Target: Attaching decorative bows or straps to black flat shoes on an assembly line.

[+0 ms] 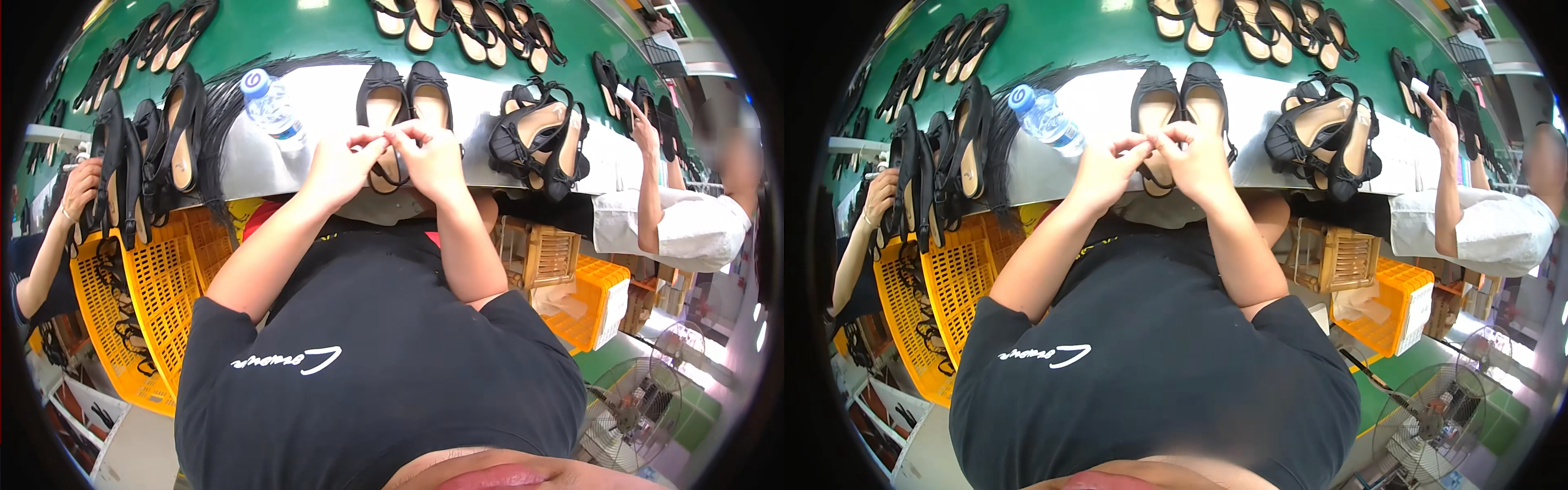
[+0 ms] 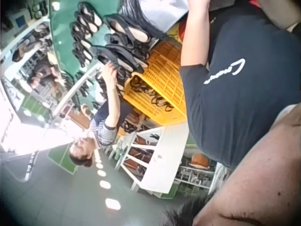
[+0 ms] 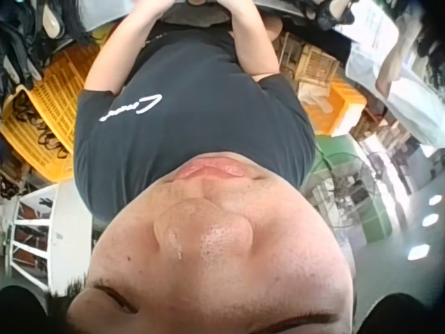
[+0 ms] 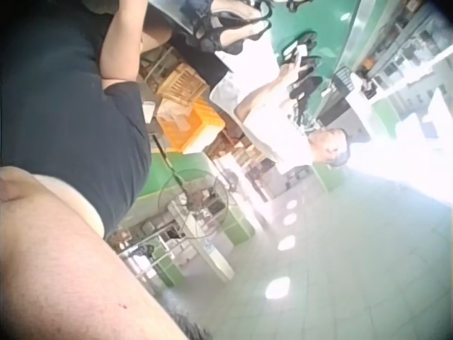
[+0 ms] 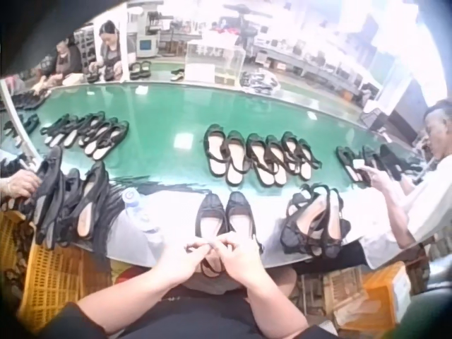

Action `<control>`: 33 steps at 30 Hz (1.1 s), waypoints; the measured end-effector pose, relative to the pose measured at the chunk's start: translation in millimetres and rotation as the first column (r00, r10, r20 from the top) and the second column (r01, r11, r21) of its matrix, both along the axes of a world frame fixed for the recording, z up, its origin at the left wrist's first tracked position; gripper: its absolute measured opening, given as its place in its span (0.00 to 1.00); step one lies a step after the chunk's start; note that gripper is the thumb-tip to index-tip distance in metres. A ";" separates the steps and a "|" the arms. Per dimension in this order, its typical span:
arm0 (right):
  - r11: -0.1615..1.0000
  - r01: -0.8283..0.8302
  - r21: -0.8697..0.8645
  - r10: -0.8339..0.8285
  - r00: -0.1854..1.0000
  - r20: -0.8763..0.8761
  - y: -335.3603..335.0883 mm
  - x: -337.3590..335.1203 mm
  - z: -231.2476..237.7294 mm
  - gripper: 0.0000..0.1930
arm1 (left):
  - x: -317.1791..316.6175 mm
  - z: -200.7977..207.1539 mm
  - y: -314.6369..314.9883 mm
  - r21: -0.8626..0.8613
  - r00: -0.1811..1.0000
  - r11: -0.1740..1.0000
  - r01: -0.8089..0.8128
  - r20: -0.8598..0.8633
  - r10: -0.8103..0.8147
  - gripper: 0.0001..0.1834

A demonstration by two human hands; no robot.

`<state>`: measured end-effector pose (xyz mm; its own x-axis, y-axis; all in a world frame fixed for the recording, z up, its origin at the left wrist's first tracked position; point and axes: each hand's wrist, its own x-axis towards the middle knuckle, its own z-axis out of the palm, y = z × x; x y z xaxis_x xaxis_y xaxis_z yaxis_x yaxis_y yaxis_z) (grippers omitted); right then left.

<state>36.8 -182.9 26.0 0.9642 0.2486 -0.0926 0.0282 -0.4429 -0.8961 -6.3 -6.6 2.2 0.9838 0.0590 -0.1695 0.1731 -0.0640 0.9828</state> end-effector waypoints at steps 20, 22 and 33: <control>0.999 0.035 0.032 -0.037 0.999 0.040 -6.6 -4.9 -11.4 0.08 | 2.8 22.3 -6.7 0.673 0.892 0.715 -0.191 0.424 -0.160 0.09; 0.983 0.031 0.183 -0.017 0.997 -0.075 -14.1 2.2 -20.6 0.08 | 4.1 25.1 -8.5 0.642 0.885 0.739 -0.202 0.443 -0.143 0.09; 0.864 0.072 0.498 0.050 0.972 -0.228 -28.7 12.9 -16.0 0.08 | 6.9 19.9 -22.5 0.625 0.797 0.712 -0.320 0.584 -0.155 0.05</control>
